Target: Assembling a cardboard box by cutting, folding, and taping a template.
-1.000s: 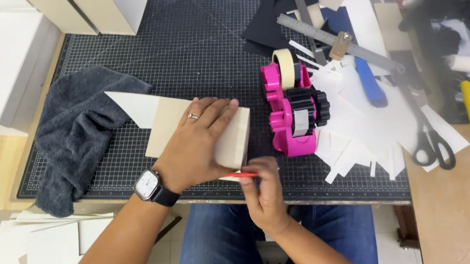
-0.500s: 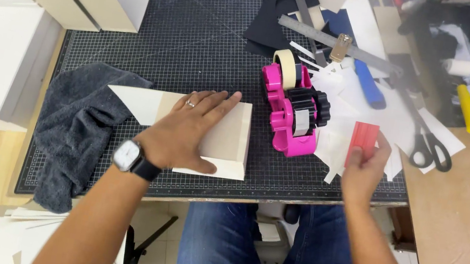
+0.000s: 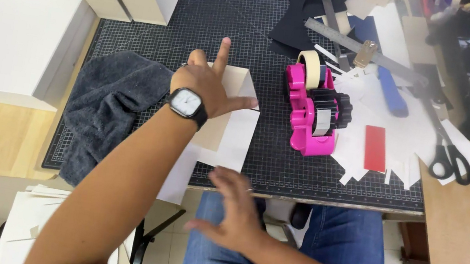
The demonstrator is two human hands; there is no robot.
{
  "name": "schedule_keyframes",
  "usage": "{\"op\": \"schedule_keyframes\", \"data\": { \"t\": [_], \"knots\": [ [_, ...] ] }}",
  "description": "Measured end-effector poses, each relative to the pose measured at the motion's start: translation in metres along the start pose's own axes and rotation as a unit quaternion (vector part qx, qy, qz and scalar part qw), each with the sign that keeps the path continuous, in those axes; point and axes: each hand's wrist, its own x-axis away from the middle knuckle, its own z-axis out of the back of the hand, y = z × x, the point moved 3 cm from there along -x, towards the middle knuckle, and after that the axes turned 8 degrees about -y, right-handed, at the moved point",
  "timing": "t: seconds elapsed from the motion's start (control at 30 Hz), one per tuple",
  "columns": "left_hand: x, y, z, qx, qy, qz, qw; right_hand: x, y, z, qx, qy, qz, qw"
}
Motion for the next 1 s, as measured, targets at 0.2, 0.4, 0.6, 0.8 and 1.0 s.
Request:
{"op": "schedule_keyframes", "data": {
  "t": [0.2, 0.4, 0.6, 0.8, 1.0],
  "knots": [
    [0.015, 0.012, 0.017, 0.046, -0.09, 0.037, 0.994, -0.038, -0.035, -0.065, 0.089, -0.008, -0.011, 0.996],
    [0.015, 0.013, 0.02, 0.065, -0.126, 0.033, 0.989, -0.025, -0.016, -0.038, 0.019, -0.038, -0.028, 0.999],
    [-0.01, 0.014, -0.018, -0.081, 0.153, -0.094, 0.98, 0.029, 0.071, 0.013, -0.14, 0.033, -0.244, 0.959],
    [0.004, 0.045, -0.055, 0.071, 0.217, -0.416, 0.88, 0.026, 0.141, 0.072, -0.427, 0.059, -0.222, 0.875],
    [0.024, 0.057, -0.033, 0.126, 0.155, -0.478, 0.855, -0.016, 0.154, 0.09, -0.461, -0.004, -0.198, 0.865]
  ]
}}
